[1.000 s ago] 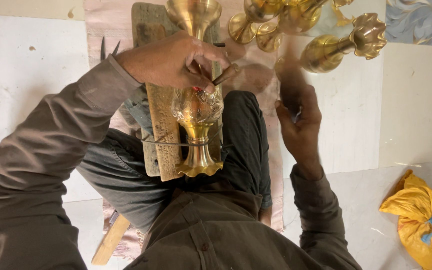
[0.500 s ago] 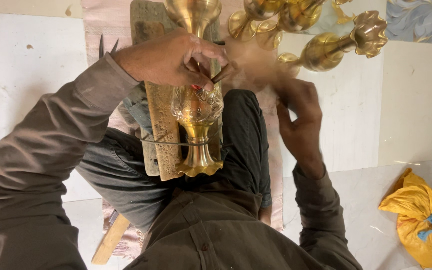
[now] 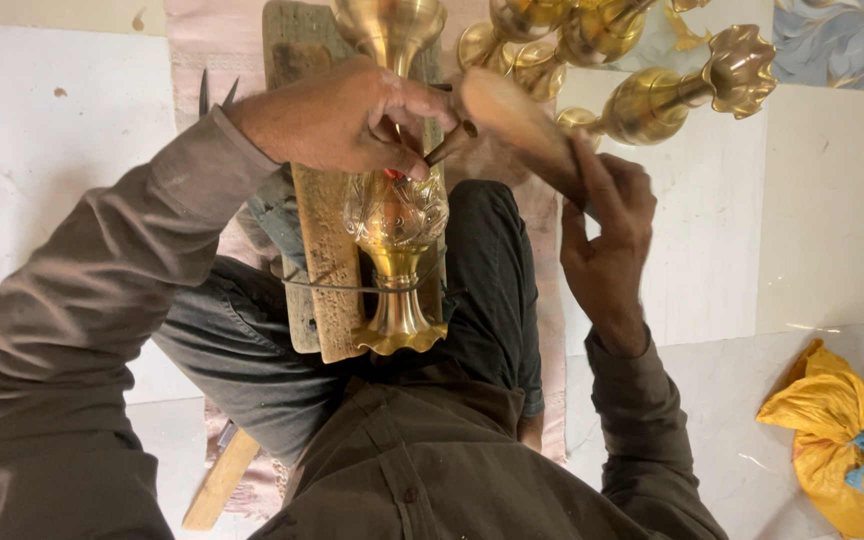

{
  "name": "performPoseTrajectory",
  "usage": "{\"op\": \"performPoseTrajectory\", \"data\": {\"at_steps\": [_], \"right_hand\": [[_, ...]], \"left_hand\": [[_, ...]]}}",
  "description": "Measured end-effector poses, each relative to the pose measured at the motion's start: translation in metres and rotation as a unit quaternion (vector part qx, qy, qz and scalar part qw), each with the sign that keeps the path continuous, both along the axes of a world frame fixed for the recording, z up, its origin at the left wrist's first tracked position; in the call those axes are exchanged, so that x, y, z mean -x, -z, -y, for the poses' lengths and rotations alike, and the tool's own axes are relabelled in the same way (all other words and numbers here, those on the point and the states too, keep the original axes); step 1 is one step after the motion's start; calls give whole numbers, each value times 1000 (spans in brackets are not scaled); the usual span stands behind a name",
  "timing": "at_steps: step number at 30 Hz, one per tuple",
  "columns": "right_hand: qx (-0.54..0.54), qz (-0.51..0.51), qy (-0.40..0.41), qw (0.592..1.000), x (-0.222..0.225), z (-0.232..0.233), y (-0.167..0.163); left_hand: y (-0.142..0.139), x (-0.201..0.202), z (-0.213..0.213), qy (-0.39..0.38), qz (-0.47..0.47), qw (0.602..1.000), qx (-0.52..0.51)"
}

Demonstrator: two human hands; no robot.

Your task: The person sits on the floor with a brass vase clamped to a wooden block on their lap and engraves decorative patterns into its surface, holding a chisel against the metal and striking it with a wooden mallet. They reposition the vase and chisel repeatedly across the surface, then rub the engraved area with a round abrasive stone.

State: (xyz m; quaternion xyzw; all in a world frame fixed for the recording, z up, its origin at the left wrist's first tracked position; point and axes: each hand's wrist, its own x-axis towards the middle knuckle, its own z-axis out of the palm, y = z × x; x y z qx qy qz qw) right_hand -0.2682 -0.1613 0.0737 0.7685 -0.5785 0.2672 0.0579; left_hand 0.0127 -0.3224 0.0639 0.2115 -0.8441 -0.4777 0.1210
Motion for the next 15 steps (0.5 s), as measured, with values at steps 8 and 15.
{"op": "performPoseTrajectory", "data": {"at_steps": [8, 15], "right_hand": [[-83, 265, -49, 959, -4, 4, -8], [-117, 289, -26, 950, 6, 3, 3]], "left_hand": [[2, -1, 2, 21, -83, 996, 38], [-1, -2, 1, 9, -62, 998, 14]]}}
